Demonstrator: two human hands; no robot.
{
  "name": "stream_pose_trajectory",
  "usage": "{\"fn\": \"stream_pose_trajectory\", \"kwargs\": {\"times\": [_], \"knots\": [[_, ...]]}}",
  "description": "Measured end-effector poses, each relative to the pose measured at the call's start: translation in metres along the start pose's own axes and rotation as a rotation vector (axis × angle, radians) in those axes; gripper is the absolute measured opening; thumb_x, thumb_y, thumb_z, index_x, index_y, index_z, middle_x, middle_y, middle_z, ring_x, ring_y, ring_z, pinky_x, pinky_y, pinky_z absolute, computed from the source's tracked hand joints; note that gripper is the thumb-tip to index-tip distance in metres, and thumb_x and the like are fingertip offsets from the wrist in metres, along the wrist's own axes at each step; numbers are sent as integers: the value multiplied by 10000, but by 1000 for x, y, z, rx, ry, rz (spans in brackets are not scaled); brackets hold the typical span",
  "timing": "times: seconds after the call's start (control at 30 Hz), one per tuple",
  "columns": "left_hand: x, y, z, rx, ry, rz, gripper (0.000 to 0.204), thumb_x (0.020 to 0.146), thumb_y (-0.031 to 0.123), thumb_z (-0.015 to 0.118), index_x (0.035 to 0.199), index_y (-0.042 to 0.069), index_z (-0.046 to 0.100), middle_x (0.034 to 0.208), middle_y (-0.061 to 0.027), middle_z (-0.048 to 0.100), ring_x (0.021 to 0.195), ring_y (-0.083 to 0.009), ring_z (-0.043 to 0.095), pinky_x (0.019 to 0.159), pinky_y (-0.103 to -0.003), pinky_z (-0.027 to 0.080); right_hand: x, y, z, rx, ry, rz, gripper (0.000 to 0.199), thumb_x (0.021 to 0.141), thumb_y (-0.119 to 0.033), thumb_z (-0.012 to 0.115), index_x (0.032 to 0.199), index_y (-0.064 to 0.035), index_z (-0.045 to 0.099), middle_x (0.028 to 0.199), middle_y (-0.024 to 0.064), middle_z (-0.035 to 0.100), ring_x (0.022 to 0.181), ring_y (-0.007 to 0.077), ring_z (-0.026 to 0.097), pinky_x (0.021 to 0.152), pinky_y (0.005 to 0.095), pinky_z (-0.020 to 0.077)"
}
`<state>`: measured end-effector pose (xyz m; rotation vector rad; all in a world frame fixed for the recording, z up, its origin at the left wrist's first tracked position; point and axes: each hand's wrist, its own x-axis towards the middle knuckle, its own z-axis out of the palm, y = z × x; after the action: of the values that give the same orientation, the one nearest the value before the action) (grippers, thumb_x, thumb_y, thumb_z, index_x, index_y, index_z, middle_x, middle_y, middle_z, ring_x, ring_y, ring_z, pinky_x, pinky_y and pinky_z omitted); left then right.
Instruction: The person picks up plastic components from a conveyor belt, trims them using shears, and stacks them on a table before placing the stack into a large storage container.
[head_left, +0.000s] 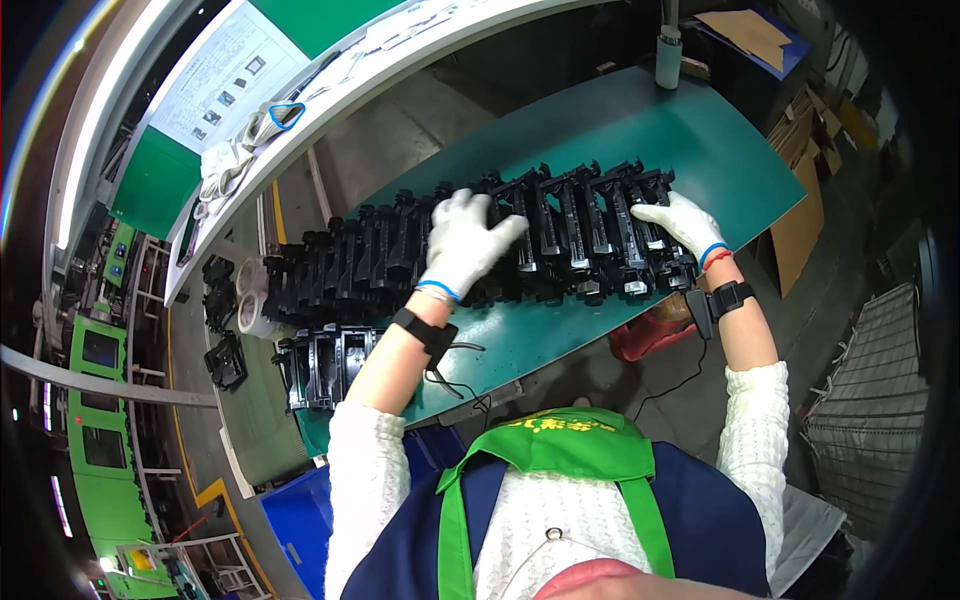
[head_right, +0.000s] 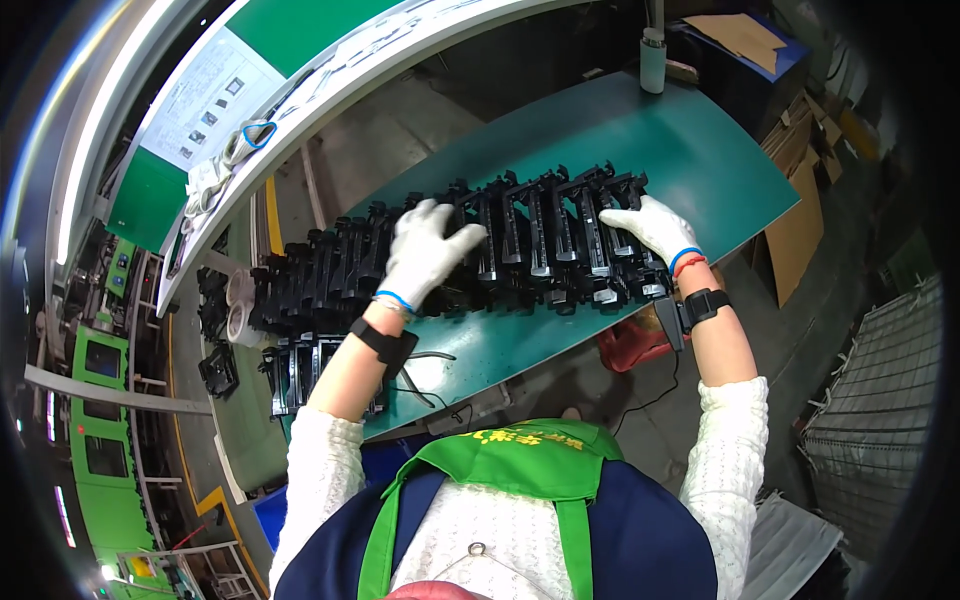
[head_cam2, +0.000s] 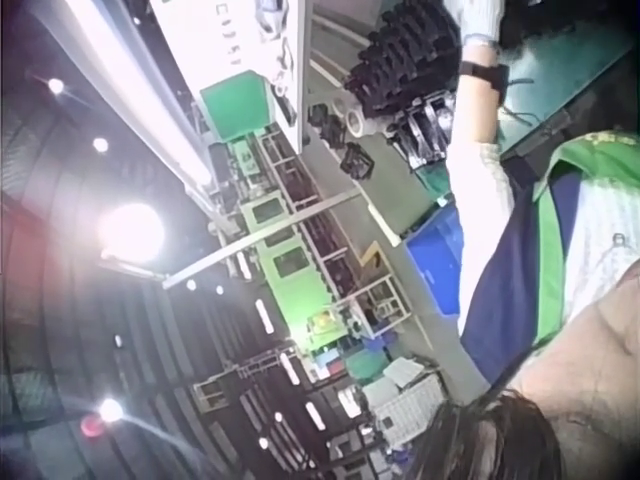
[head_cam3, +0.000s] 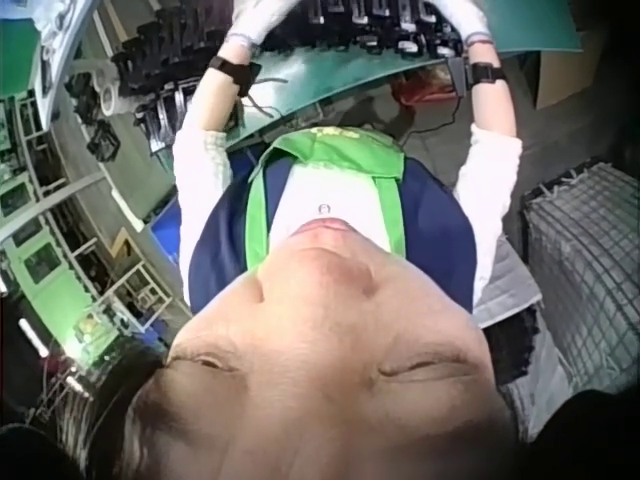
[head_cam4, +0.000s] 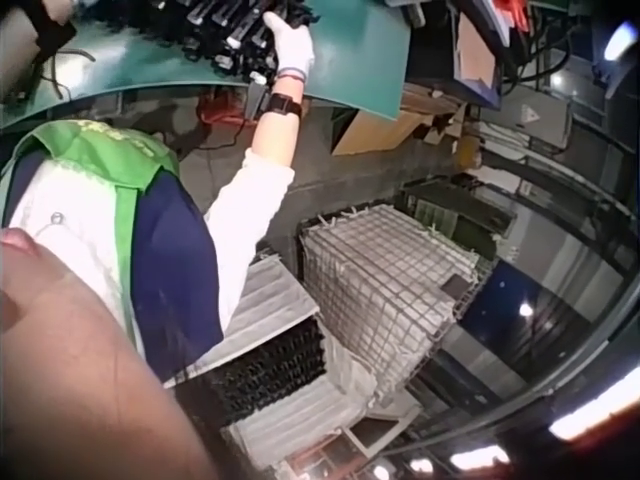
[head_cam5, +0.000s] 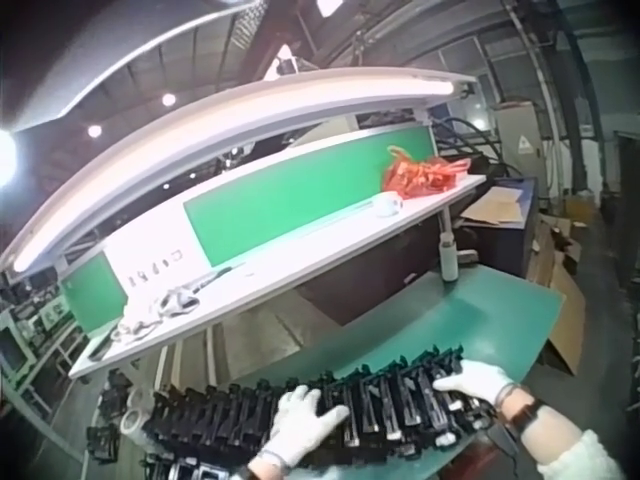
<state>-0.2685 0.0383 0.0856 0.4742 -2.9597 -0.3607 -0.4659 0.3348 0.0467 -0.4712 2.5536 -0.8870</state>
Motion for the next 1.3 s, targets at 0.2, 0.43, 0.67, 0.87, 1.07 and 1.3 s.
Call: {"fn": "stream_pose_trajectory", "kwargs": {"times": [0.2, 0.43, 0.67, 0.87, 1.07, 1.3], "knots": [[7, -67, 25, -247, -54, -471, 815, 879, 577, 721, 1449, 9, 591, 1346, -223, 674, 1249, -407, 628, 1119, -467, 478, -1, -1, -3, -78, 10, 23, 838, 870, -667, 707, 1442, -58, 625, 1349, 161, 715, 1223, 290, 678, 1085, 373, 469], [11, -62, 37, -1064, -105, -475, 719, 897, 453, 759, 1462, 60, 555, 1128, -101, 719, 1083, -304, 686, 1020, -430, 539, 22, 39, -7, -56, 57, 75, 841, 884, -656, 716, 1442, -34, 617, 1349, 163, 710, 1215, 283, 672, 1096, 371, 464], [21, -50, 69, -1102, -61, -618, 659, 944, 488, 710, 1455, 103, 557, 1209, -99, 651, 1004, -230, 672, 931, -447, 574, 34, 60, -15, 458, -114, -78, 680, 939, -488, 765, 1404, -8, 638, 1307, 107, 714, 1158, 196, 657, 1074, 341, 474], [25, -53, 59, -1205, -173, -756, 792, 932, 614, 683, 1506, 92, 525, 1380, -129, 597, 1102, -294, 653, 983, -512, 558, 47, 73, -2, 474, 7, 71, 655, 937, -456, 781, 1380, 7, 648, 1294, 98, 715, 1142, 180, 661, 1046, 324, 489], [29, -43, 41, -981, -231, -598, 722, 958, 586, 673, 1447, 62, 584, 1249, -106, 676, 1049, -239, 665, 840, -419, 609, 49, 78, -1, 481, 50, 153, 634, 935, -430, 794, 1361, 18, 657, 1283, 91, 717, 1128, 167, 664, 1022, 311, 501], [37, -32, 32, -1312, -445, -489, 577, 945, 484, 736, 1363, 90, 679, 1224, -87, 704, 1049, -196, 663, 844, -374, 592, 10, 40, -20, 814, -215, 63, 579, 919, -401, 814, 1312, 8, 700, 1218, 95, 746, 1052, 157, 700, 960, 308, 543]]}}
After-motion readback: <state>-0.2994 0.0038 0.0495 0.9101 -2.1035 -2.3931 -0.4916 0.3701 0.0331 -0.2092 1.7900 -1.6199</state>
